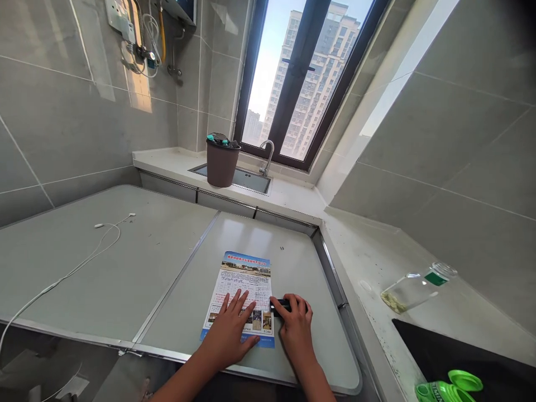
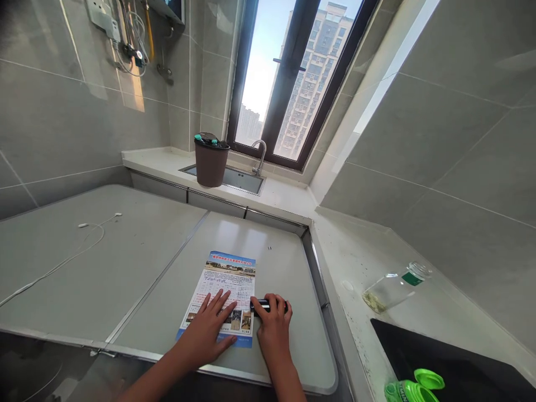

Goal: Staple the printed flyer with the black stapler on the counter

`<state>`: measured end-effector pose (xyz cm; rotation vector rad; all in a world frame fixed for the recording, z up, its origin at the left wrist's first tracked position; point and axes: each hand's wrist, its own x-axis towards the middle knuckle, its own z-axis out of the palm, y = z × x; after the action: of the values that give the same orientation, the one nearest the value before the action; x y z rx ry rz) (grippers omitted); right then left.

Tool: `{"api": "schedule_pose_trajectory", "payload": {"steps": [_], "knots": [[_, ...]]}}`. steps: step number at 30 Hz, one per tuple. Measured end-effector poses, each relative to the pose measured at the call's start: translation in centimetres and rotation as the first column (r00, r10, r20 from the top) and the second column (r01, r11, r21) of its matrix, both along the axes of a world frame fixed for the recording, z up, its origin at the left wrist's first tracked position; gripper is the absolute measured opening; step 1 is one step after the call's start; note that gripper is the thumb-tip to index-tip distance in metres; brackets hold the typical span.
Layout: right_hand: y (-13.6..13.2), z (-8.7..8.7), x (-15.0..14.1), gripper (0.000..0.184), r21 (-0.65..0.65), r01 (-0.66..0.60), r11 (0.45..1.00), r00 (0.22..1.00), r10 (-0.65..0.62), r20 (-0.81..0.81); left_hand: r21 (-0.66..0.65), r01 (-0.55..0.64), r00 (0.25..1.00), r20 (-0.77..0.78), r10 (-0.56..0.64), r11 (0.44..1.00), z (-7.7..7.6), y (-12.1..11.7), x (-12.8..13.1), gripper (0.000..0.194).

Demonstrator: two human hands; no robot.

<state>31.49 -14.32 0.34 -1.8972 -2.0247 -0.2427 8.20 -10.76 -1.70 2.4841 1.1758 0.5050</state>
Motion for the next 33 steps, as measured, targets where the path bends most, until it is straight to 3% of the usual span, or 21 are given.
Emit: {"api": "schedule_pose_trajectory", "payload": {"steps": [4,8,13,15,18,21,24,27,28,31,33], "knots": [[-0.1,0.1,-0.7,0.082,0.009,0.023,1.000,0.999,-0.024,0.028,0.015,-0.007,1.000,0.006,0.007,1.000,-0.2,0.0,0.0,0.077],[-0.5,-0.4,1.3,0.085,0.032,0.007,0.999,0.999,-0.006,-0.038,0.029,-0.009,1.000,0.009,0.009,1.000,-0.4,0.0,-0.1,0.079],[-1.4,-0.8,5.3,0.076,0.153,0.233,0.960,0.960,-0.202,-0.195,0.002,-0.032,0.999,0.036,0.032,0.999,-0.4,0.2,-0.2,0.087],[-1.6,-0.2,5.6,0.069,0.219,0.298,0.929,0.941,-0.247,-0.233,0.028,-0.052,0.995,0.088,0.049,0.998,0.0,0.1,-0.3,0.079],[-1.0,1.6,3.0,0.057,0.279,0.331,0.901,0.921,-0.245,-0.302,0.112,-0.102,0.975,0.210,0.077,0.989,1.1,-0.6,-0.5,0.045],[0.8,3.2,-2.9,0.061,0.193,0.218,0.957,0.923,-0.138,-0.359,0.189,-0.168,0.947,0.303,0.106,0.967,2.1,-0.6,-2.0,0.032],[3.5,3.3,-9.6,0.077,0.046,0.146,0.988,0.931,-0.121,-0.343,0.272,-0.288,0.931,0.306,0.201,0.918,1.9,1.9,-6.4,0.030],[6.2,1.9,-14.2,0.089,-0.045,0.123,0.991,0.942,-0.131,-0.310,0.365,-0.446,0.894,0.210,0.395,0.817,1.2,6.7,-14.3,0.032],[6.9,1.3,-15.1,0.090,-0.067,0.114,0.991,0.944,-0.129,-0.305,0.366,-0.520,0.852,0.152,0.502,0.772,0.9,8.3,-17.4,0.035],[8.0,-0.2,-15.4,0.091,-0.074,0.110,0.991,0.950,-0.127,-0.284,0.294,-0.743,0.605,-0.088,0.791,0.601,0.4,11.9,-25.5,0.051],[7.9,-1.1,-14.1,0.092,-0.029,0.143,0.989,0.954,-0.146,-0.264,0.256,-0.746,0.586,-0.186,0.789,0.615,0.0,12.9,-28.8,0.055]]}}
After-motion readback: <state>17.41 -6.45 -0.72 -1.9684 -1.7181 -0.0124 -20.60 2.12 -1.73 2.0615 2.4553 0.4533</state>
